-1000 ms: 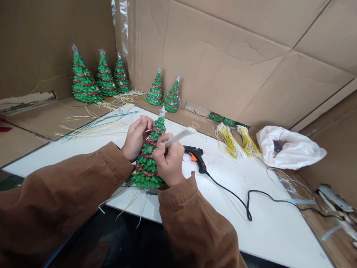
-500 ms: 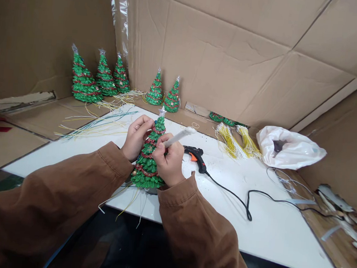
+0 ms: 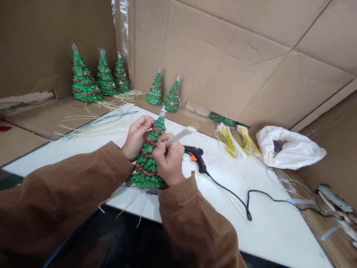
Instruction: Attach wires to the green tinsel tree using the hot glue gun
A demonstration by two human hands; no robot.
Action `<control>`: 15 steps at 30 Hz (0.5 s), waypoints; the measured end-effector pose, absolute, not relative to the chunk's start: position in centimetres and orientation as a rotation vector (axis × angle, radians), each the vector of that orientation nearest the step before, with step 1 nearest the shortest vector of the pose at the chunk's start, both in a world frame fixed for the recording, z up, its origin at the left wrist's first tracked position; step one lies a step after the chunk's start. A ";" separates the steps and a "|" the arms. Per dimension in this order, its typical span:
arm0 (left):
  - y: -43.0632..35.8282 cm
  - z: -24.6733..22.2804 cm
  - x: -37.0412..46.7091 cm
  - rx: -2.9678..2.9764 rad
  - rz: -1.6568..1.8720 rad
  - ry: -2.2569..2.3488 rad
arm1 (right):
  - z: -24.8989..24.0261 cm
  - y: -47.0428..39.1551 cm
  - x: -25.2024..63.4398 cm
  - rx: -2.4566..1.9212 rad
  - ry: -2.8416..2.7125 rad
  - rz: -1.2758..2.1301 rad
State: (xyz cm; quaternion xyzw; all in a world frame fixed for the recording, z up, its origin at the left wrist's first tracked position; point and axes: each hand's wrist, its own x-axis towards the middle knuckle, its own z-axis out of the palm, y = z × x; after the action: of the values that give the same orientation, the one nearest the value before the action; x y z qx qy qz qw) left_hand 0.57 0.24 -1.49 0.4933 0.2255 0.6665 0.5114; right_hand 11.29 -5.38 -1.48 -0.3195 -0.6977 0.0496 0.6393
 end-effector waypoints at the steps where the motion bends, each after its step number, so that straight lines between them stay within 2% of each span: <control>1: 0.2 -1.5 0.6 1.179 1.601 0.543 | -1.5 -5.4 11.3 -0.728 -1.591 0.113; 15: 0.5 -1.5 0.5 1.120 1.593 0.510 | -1.6 -5.3 11.3 -0.728 -1.587 0.122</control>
State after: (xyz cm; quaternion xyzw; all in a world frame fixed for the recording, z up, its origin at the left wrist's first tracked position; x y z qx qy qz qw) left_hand 0.48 0.48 -1.55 0.4702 0.2141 0.6686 0.5349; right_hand 11.30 -5.26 -1.63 -0.3193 -0.6962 0.0534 0.6407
